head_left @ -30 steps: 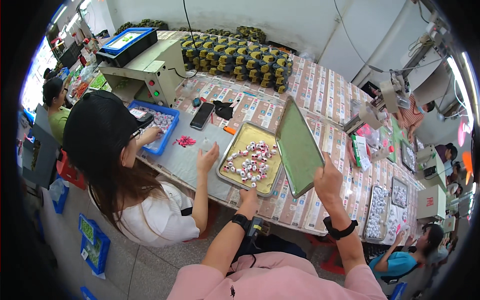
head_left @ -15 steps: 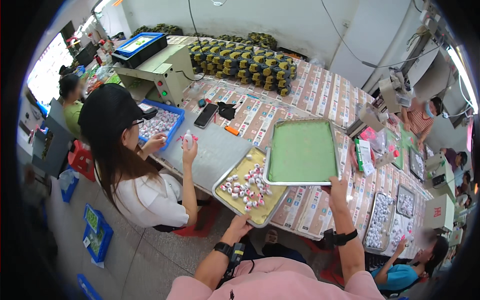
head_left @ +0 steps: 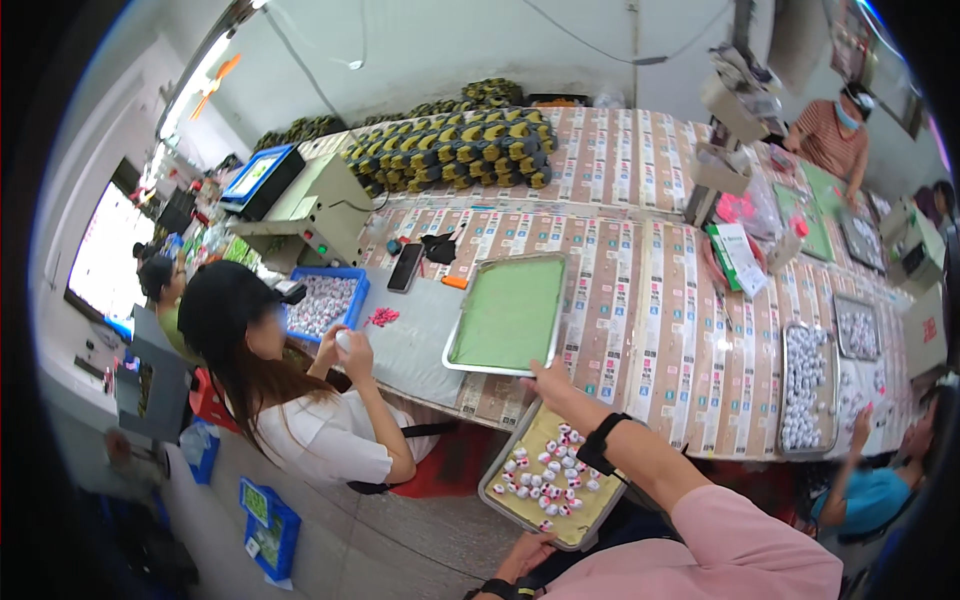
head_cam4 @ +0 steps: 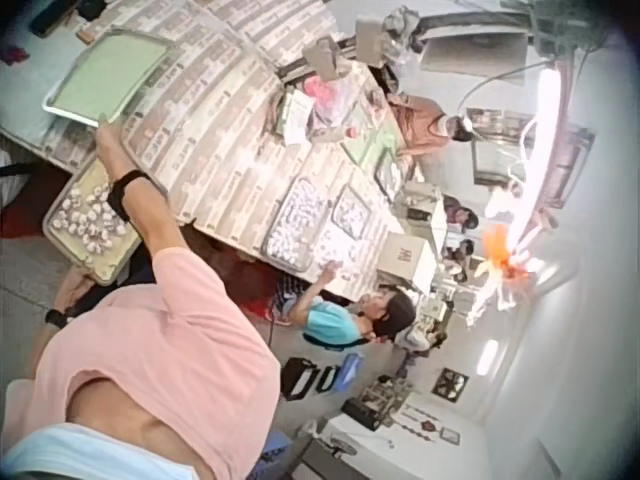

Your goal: The person assembles small, round, white and pink candy pieces by hand, picking them from a tray and placing them into a container. The person then walks to another table to collect more candy pieces and returns to the original station to continue the assembly process.

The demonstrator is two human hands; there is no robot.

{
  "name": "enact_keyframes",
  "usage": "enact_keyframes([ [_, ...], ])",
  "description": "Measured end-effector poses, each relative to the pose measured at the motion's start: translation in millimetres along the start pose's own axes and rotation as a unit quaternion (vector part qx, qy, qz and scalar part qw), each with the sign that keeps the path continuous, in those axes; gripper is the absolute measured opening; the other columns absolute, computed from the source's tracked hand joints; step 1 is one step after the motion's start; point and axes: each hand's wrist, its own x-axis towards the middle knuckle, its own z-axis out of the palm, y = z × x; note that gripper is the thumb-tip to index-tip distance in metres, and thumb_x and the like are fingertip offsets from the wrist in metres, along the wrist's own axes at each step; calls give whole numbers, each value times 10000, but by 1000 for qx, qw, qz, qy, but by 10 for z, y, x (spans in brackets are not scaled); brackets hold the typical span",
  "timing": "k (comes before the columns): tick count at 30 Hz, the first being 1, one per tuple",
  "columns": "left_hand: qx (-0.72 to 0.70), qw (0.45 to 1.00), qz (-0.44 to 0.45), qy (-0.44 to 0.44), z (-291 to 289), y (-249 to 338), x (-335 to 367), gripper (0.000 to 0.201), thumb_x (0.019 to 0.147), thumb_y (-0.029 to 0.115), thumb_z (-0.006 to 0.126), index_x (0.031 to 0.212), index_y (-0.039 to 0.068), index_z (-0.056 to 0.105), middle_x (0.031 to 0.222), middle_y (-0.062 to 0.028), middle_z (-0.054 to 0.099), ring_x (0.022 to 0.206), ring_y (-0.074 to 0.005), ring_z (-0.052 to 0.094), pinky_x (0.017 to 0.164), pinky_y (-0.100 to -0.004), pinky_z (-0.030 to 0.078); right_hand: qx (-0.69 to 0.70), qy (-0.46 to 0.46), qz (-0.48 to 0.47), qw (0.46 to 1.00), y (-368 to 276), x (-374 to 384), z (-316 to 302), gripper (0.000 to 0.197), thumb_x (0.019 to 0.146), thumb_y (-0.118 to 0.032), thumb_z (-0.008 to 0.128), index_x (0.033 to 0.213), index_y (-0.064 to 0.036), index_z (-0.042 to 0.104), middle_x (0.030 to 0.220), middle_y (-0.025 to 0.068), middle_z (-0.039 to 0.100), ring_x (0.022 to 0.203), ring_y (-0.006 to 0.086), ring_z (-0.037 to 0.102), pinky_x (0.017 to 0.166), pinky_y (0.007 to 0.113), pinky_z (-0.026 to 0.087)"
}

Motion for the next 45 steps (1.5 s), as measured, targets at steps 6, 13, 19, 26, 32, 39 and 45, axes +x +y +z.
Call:
enact_keyframes([
  [6, 2, 1000, -4, -30, -246, 10, -242, 422, 805, -94, 589, 1209, -31, 484, 1177, -194, 576, 1052, -324, 596, 934, -472, 489, -71, 53, 43, 995, 505, -76, 313, 440, 891, -119, 529, 1247, 61, 342, 1131, 220, 546, 1015, 314, 604, 625, 362, 586],
  [13, 125, 990, -38, -46, -495, 186, -321, 436, 782, -106, 578, 1202, -21, 495, 1194, -185, 568, 1083, -322, 580, 938, -460, 484, -237, 93, -186, 949, 488, -676, -78, 300, 810, -158, 534, 1067, -4, 542, 980, 228, 615, 935, 365, 597, 819, 444, 460],
  [19, 262, 961, -72, -55, -171, 560, -378, 441, 788, -102, 574, 1213, -22, 488, 1204, -182, 563, 1094, -320, 573, 952, -461, 473, -216, 185, -389, 876, 315, -2719, -1586, 263, 867, -179, 558, 1085, -40, 603, 941, 148, 637, 894, 293, 617, 786, 378, 486],
  [26, 424, 889, -143, -93, 818, 313, -284, 447, 795, -97, 569, 1227, -23, 479, 1216, -180, 557, 1107, -318, 565, 969, -461, 461, -182, 566, -248, 765, 1469, -4741, -3489, 216, 847, -144, 560, 1025, -50, 640, 951, 151, 645, 880, 288, 628, 770, 359, 499],
  [32, 536, 801, -226, -144, 1844, -790, -128, 453, 800, -93, 565, 1238, -24, 472, 1226, -177, 551, 1118, -316, 558, 982, -461, 451, 96, 609, -158, 771, 2352, -5755, -4130, 288, 925, -260, 545, 1067, -24, 630, 972, 98, 654, 883, 178, 628, 726, 313, 510],
  [39, 628, 658, -339, -239, 2971, -2608, -65, 459, 807, -89, 560, 1251, -25, 463, 1238, -174, 545, 1131, -314, 550, 999, -461, 438, 337, 520, -321, 716, 2591, -6613, -5106, 507, 964, -451, 444, 1236, -31, 527, 1115, 76, 601, 963, 130, 589, 815, 310, 515],
  [45, 594, 565, -468, -330, 3699, -4446, -501, 447, 831, -66, 548, 1266, -21, 455, 1265, -160, 537, 1144, -295, 547, 1018, -440, 427, 426, 602, -361, 571, 2588, -7528, -5834, 471, 920, -459, 525, 1114, -34, 583, 935, 68, 653, 780, 162, 643, 670, 300, 513],
])
